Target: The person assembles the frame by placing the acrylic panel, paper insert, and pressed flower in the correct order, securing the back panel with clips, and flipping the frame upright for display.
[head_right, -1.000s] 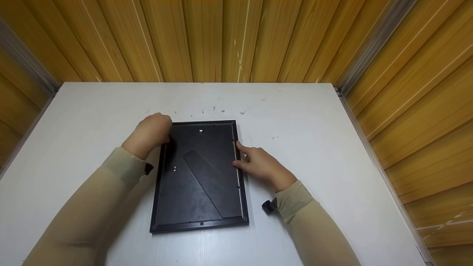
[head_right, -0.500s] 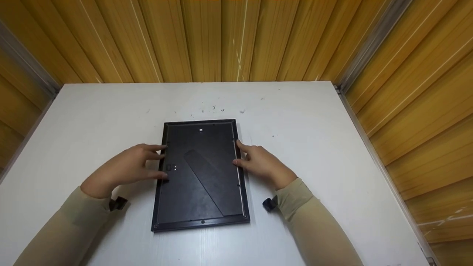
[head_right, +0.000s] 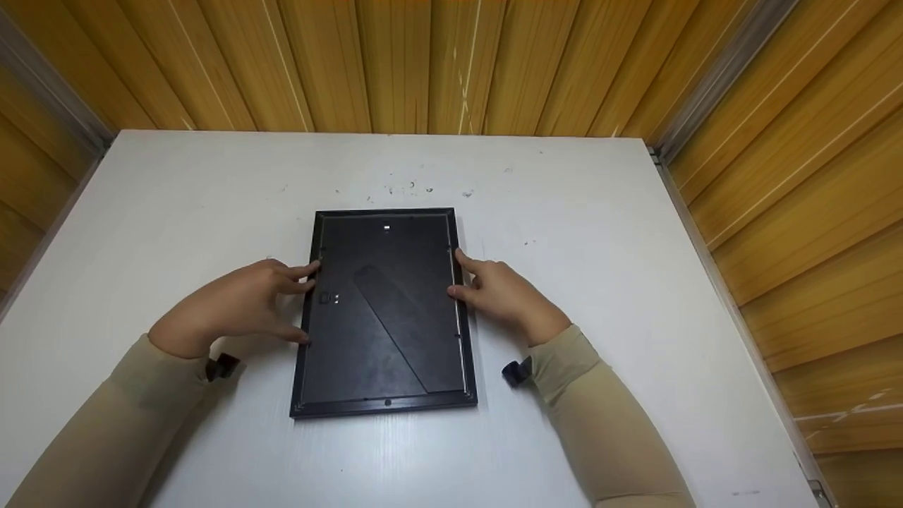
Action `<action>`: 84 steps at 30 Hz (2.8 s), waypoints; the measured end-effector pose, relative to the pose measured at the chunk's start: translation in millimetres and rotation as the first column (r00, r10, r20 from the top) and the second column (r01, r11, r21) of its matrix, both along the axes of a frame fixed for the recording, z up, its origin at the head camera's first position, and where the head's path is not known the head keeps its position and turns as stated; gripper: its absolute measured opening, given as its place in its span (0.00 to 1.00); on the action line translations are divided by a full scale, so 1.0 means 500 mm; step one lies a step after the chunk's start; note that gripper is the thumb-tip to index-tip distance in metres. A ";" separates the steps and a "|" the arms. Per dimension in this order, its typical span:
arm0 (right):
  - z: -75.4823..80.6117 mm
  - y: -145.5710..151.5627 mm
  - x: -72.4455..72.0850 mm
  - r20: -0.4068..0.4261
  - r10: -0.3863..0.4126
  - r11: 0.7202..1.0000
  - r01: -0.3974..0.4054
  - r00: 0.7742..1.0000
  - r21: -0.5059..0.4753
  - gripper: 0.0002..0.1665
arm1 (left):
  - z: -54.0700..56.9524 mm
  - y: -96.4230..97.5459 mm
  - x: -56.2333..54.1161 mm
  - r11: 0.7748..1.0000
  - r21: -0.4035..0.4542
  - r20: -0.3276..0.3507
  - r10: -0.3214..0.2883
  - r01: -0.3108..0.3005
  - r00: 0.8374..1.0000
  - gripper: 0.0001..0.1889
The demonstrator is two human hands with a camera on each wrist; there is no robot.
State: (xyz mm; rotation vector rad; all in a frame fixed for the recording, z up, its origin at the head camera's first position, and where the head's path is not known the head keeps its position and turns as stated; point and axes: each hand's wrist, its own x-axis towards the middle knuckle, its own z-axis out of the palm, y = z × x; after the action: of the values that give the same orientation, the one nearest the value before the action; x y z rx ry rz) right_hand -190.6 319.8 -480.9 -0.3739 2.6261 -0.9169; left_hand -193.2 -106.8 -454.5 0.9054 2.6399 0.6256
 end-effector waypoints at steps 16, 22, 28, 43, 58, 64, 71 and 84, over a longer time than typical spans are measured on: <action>-0.001 -0.001 -0.003 0.054 -0.013 0.999 0.015 0.998 -0.035 0.47 | 0.007 0.009 -0.004 0.996 -0.025 0.024 0.088 -0.087 0.996 0.46; -0.005 0.000 0.001 0.099 -0.044 0.996 0.051 0.994 -0.071 0.47 | 0.022 0.037 0.002 0.990 -0.091 0.052 0.116 -0.111 0.992 0.50; -0.005 0.000 0.001 0.132 -0.048 0.992 0.063 0.990 -0.113 0.47 | 0.032 0.057 0.011 0.986 -0.107 0.083 0.136 -0.127 0.987 0.30; -0.008 0.001 0.005 0.191 -0.026 0.979 0.064 0.981 -0.192 0.48 | 0.039 0.066 0.013 0.987 -0.095 0.151 0.144 -0.131 0.978 0.58; -0.007 -0.002 0.003 0.206 -0.033 0.975 0.077 0.978 -0.208 0.49 | 0.050 0.080 0.022 0.971 -0.153 0.139 0.204 -0.182 0.969 0.60; -0.013 0.004 0.004 0.203 -0.040 0.976 0.082 0.978 -0.201 0.49 | 0.066 0.120 0.026 0.944 -0.278 0.112 0.212 -0.174 0.971 0.32; -0.013 0.000 0.004 0.204 -0.031 0.976 0.074 0.979 -0.206 0.48 | 0.075 0.145 0.031 0.912 -0.375 0.118 0.229 -0.170 0.966 0.19; -0.006 -0.003 0.002 0.175 -0.034 0.976 0.070 0.984 -0.205 0.47 | 0.084 0.159 0.034 0.904 -0.405 0.095 0.191 -0.137 0.977 0.12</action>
State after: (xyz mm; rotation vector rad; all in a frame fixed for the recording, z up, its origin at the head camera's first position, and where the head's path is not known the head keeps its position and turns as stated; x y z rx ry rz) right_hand -189.6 318.4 -483.7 -0.2653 2.4011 -1.1938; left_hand -176.2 -27.5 -412.3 0.5071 2.5986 0.1591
